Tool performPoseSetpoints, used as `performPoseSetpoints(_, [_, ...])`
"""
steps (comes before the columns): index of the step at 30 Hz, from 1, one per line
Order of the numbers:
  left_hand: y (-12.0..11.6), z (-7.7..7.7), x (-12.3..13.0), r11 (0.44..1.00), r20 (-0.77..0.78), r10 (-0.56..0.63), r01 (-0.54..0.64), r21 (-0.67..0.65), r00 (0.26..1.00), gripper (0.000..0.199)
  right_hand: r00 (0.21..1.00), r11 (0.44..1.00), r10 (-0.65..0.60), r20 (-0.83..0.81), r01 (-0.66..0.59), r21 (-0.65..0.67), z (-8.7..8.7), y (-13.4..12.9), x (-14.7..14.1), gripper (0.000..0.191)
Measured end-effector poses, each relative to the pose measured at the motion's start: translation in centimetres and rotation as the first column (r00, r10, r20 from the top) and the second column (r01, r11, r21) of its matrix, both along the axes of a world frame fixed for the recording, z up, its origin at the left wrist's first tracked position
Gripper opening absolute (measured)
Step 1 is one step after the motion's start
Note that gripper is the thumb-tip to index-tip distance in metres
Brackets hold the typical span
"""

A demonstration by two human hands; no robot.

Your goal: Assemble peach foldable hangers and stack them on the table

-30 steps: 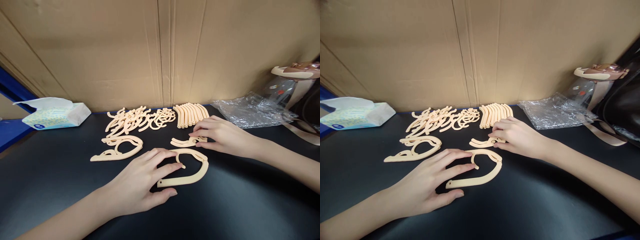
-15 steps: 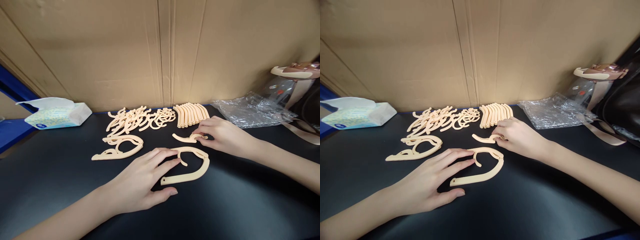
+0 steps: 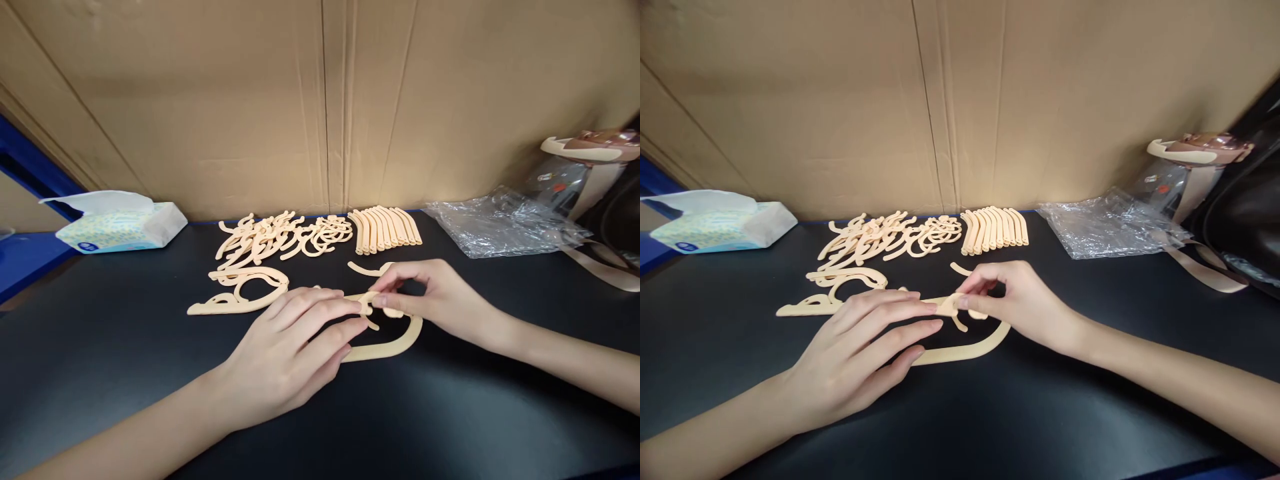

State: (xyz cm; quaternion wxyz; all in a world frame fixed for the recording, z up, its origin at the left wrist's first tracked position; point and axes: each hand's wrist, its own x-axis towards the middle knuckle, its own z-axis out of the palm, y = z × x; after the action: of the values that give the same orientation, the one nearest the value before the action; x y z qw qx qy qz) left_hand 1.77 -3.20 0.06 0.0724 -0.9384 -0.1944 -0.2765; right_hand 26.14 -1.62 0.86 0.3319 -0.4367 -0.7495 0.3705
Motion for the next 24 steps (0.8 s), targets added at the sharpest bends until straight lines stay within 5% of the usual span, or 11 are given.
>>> performPoseSetpoints(5, [0.0, -0.1, 0.4, 0.994, -0.086, 0.035, -0.025, 0.109, 0.996, 0.034, 0.972, 0.969, 0.034, -0.232, -0.089, -0.231, -0.8, -0.8, -1.4, 0.022])
performPoseSetpoints(10, [0.1, -0.3, 0.1, 0.998, -0.044, -0.01, 0.013, 0.066, 0.999, 0.033, 0.967, 0.971, 0.06, -0.247, -0.114, -0.21, -1.1, -1.1, -1.6, 0.02])
performPoseSetpoints(13, [0.1, -0.2, -0.2, 0.998, -0.009, 0.034, -0.033, 0.044, 0.999, 0.035, 0.974, 0.985, 0.092, -0.207, -0.119, -0.122, -1.1, -1.2, -1.4, 0.016])
performPoseSetpoints(16, [0.3, -0.2, -0.4, 0.99, 0.025, 0.139, -0.14, 0.014, 0.99, 0.041, 0.993, 0.986, 0.116, -0.037, -0.11, 0.124, -1.0, -1.3, -1.0, 0.009])
performPoseSetpoints(19, [0.5, -0.4, -0.5, 0.967, 0.029, 0.244, -0.241, -0.08, 0.969, 0.033, 0.971, 0.907, 0.162, 0.178, -0.218, 0.36, -1.0, -1.4, -0.7, 0.006])
performPoseSetpoints(24, [0.5, -0.8, -0.5, 0.929, 0.018, 0.321, -0.311, -0.201, 0.947, 0.028, 0.903, 0.823, 0.208, 0.376, -0.369, 0.431, -1.4, -1.5, -0.5, 0.017])
